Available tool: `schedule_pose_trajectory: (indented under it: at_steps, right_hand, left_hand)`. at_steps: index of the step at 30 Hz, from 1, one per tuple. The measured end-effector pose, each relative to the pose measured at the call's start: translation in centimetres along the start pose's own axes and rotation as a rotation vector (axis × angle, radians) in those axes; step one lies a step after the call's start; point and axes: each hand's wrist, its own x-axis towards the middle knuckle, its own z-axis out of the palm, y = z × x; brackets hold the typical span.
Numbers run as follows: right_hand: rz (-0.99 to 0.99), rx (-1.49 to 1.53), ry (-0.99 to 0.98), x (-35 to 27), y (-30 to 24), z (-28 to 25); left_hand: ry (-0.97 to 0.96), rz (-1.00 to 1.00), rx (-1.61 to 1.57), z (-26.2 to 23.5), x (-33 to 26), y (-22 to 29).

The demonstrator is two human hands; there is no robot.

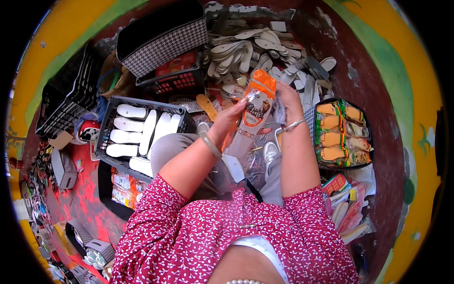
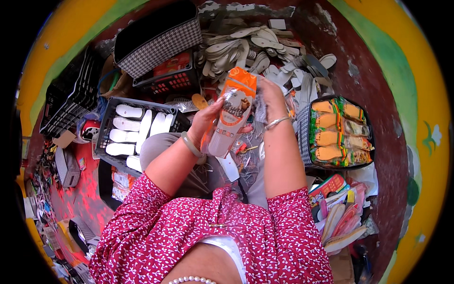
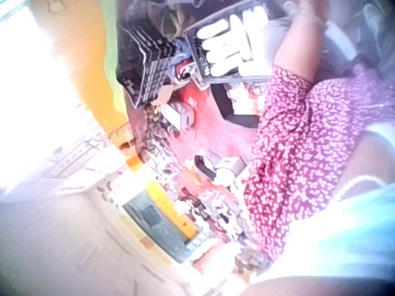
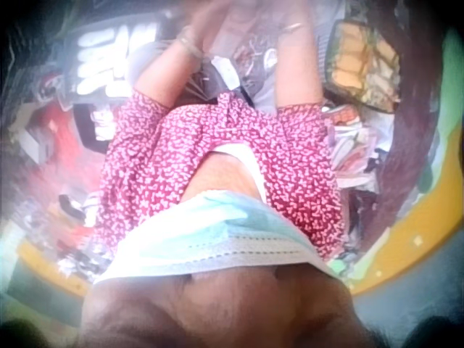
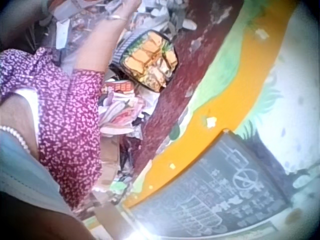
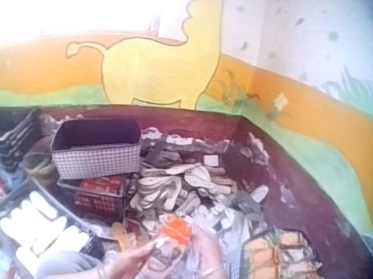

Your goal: The person wipes individual packaged items with a cloth, places them into a black crate, and handles several loose soles from a pile on the floor.

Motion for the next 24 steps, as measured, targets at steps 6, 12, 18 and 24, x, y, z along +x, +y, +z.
schedule_pose_trajectory:
  at_steps: [6, 12, 18, 24]
  right_hand:
    - [-0.645, -0.116, 0.169, -3.5, -3.5, 3.5]
    - [-1.112, -1.140, -0.108, -5.4, 0.3, 6.9]
    - [-0.527, -0.636, 0.165, -0.4, 0.1, 2.5]
    - [-0.696, -0.703, -0.152, -3.1, 1.7, 6.0]
  left_hand:
    - [-0.106, 0.041, -0.070, -0.5, 0.6, 1.4]
    - [0.242, 0.242, 0.314, -4.1, 1.4, 0.2]
    - [0.025, 0.068, 0.033, -0.7, 0.6, 0.4]
    - [-0.012, 0.224, -0.150, -3.3, 2.0, 1.9]
